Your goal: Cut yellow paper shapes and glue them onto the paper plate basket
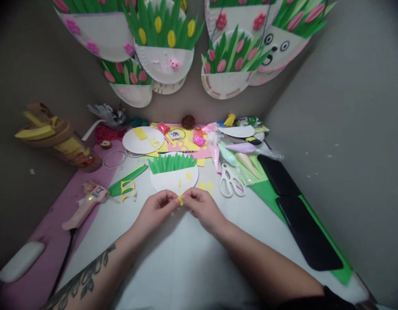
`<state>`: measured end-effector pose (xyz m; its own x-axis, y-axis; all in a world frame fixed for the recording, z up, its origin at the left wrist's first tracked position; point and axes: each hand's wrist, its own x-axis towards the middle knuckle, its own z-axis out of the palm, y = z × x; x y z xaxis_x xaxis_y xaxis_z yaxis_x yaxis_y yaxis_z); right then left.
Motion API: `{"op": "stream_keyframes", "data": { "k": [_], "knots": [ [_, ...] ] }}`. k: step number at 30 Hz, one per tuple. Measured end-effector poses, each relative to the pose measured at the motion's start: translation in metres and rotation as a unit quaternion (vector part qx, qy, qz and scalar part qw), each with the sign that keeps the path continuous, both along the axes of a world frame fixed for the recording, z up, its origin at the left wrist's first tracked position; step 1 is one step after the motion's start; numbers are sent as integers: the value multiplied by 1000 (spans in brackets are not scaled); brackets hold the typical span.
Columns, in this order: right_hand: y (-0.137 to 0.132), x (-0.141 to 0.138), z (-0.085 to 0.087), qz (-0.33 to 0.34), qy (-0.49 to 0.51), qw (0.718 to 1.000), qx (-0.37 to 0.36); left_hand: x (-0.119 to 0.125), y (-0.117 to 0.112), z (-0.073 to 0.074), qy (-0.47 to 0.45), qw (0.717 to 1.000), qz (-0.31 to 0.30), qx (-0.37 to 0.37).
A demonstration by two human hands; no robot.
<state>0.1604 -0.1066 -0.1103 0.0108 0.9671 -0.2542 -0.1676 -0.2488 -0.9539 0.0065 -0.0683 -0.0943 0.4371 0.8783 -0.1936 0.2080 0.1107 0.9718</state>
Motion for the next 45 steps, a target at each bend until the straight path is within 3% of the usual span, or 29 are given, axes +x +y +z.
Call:
{"op": "stream_keyframes", "data": {
  "k": [3,5,8,11,14,18,20,22,26,32,41,45],
  "knots": [
    [1,-1,2,7,53,998,-27,-1,0,0,-9,1000,10,21],
    [2,-2,5,9,77,996,-41,-2,-3,0,8,996,22,92],
    [1,-5,9,9,107,992,-62,-4,-8,0,31,974,-6,225],
    [0,-6,10,20,125,989,-81,-6,-11,1,19,953,-30,299],
    [1,0,10,16,97,992,-79,-9,-7,7,14,962,13,273],
    [3,11,7,-58,-133,989,13,-17,12,16,9,989,115,90],
    [3,11,5,-45,-274,957,84,-23,20,18,25,996,80,19],
    [2,6,2,-3,-371,917,143,-27,24,17,66,997,32,1],
    [-1,-8,-6,35,-462,866,191,-31,20,11,174,982,-46,58],
    [-2,-13,-8,42,-543,818,182,-28,14,8,295,939,-86,153],
    [-11,-7,-5,57,-477,844,237,-28,11,20,397,895,-89,183],
    [-11,-7,-6,66,-456,848,261,-48,22,36,491,842,-6,222]
  ]
}}
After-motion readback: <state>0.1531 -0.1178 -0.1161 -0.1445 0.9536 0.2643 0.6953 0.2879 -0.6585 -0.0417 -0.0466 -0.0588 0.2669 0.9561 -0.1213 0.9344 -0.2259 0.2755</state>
